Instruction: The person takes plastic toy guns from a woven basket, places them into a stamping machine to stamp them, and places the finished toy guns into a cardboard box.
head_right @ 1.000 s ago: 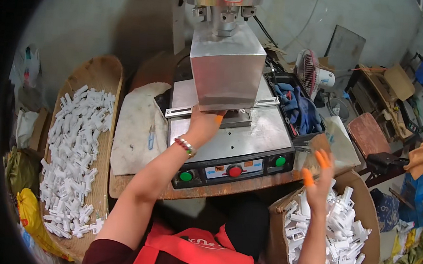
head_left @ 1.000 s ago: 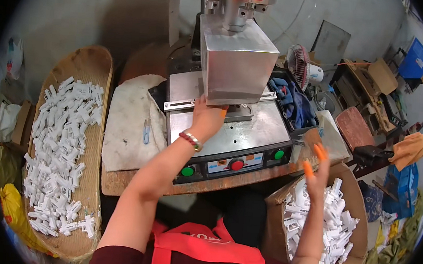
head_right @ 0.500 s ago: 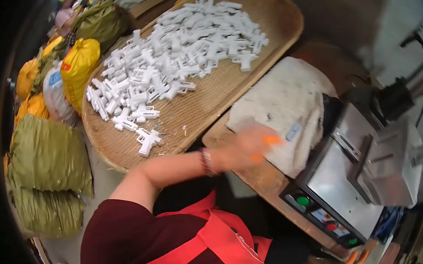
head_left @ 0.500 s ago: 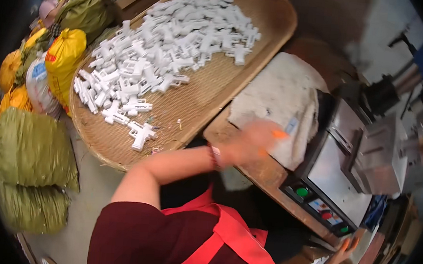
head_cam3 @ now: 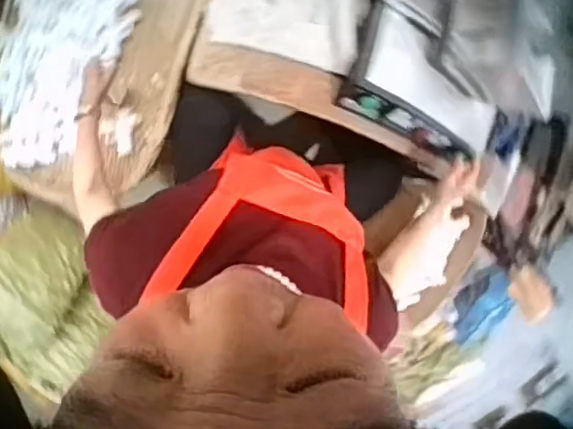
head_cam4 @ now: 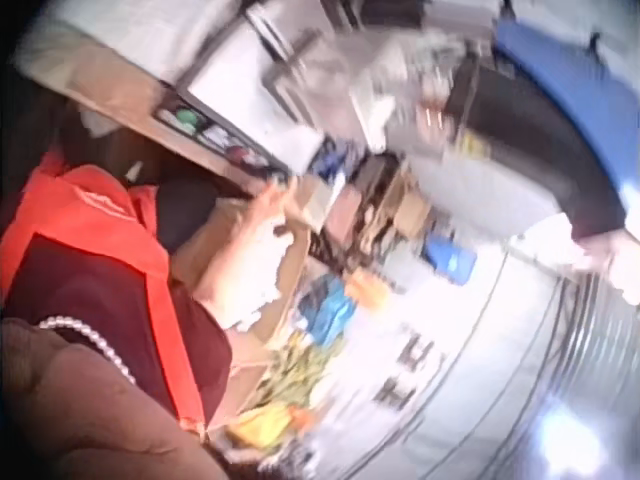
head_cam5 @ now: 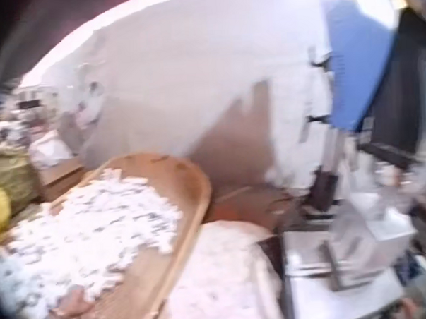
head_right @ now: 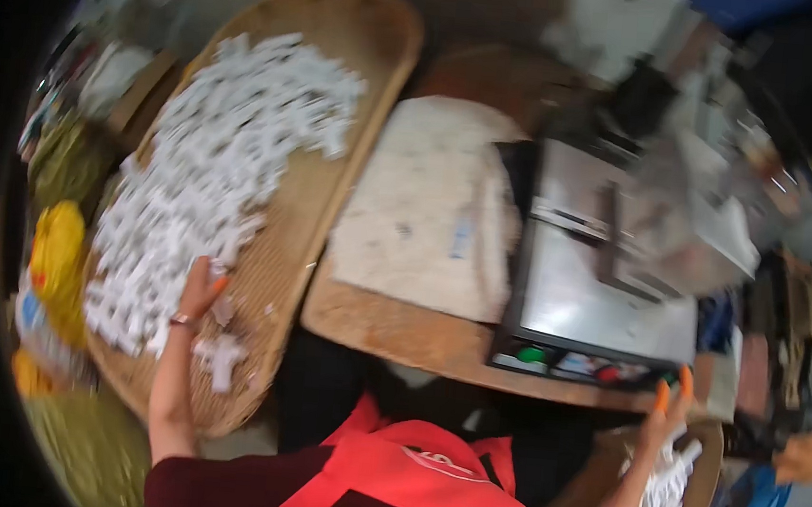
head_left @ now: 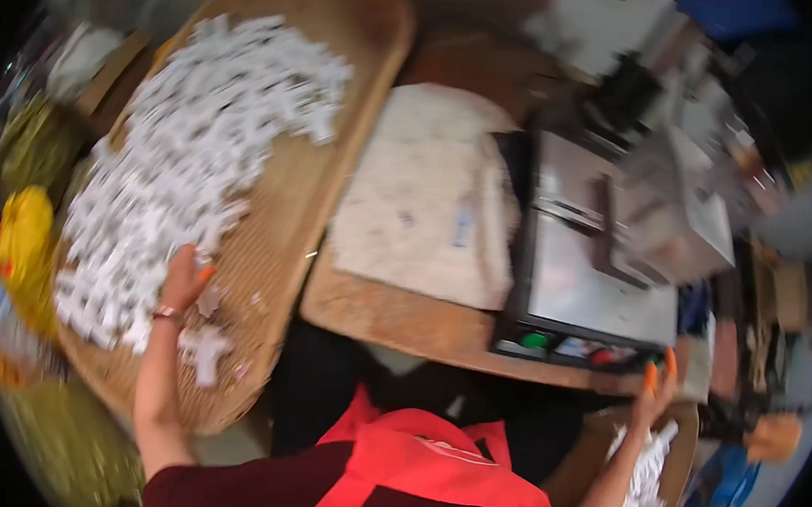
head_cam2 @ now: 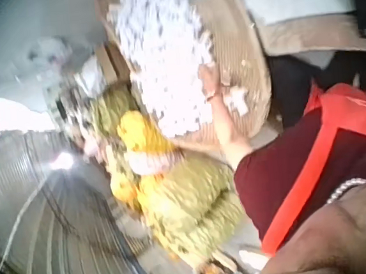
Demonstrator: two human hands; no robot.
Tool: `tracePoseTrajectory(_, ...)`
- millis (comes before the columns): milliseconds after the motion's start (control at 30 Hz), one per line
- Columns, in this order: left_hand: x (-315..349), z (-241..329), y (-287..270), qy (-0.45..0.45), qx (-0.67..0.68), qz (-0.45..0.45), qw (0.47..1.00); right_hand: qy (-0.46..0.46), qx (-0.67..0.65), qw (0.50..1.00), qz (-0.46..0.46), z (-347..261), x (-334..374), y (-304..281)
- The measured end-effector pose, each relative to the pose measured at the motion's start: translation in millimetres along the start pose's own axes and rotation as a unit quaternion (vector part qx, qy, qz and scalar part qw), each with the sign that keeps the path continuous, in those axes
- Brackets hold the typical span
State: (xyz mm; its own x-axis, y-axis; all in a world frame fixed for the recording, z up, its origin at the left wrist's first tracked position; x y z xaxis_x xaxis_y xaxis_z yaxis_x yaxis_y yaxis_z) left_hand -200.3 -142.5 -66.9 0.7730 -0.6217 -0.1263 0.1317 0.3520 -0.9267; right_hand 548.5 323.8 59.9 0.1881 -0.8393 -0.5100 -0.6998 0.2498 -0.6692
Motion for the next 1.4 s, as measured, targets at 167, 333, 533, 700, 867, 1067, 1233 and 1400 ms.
tracePoseTrajectory(167,-20,352,-91,0.195,0.225,-0.007,0.955,-0.090,-0.020,0.996,-0.009,-35,-64,40)
tracePoseTrajectory(333,-57,584,21,0.176,0.226,-0.160,0.945,-0.187,-0.100,0.976,-0.047,-64,-119,83)
tracePoseTrajectory(533,17,579,36,0.413,0.239,-0.121,0.870,-0.166,-0.179,0.969,0.029,-55,-155,87)
tracePoseTrajectory(700,64,588,36,0.460,0.219,-0.042,0.859,-0.126,-0.069,0.976,0.167,-43,-118,-18)
tracePoseTrajectory(867,53,615,-31,0.426,0.237,0.091,0.869,-0.031,0.145,0.965,0.215,-29,4,-194)
tracePoseTrajectory(1067,89,626,-30,0.463,0.299,0.123,0.825,0.100,0.207,0.960,0.158,53,104,-214)
tracePoseTrajectory(1233,58,666,45,0.442,0.243,0.158,0.849,0.070,0.085,0.992,0.062,88,53,-94)
tracePoseTrajectory(1400,39,737,90,0.399,0.108,0.080,0.907,0.087,0.028,0.995,0.050,128,26,-41)
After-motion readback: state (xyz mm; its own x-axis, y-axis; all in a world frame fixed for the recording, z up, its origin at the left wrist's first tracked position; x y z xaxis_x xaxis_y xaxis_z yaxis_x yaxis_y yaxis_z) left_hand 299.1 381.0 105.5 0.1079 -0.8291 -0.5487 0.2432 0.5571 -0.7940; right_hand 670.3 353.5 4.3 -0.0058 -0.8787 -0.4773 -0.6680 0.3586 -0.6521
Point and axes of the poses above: each hand's wrist, its own x-axis away from the middle knuckle, its own y-axis out of the palm, z = x × y, the point moved 10 cm from there along -x, towards the middle knuckle
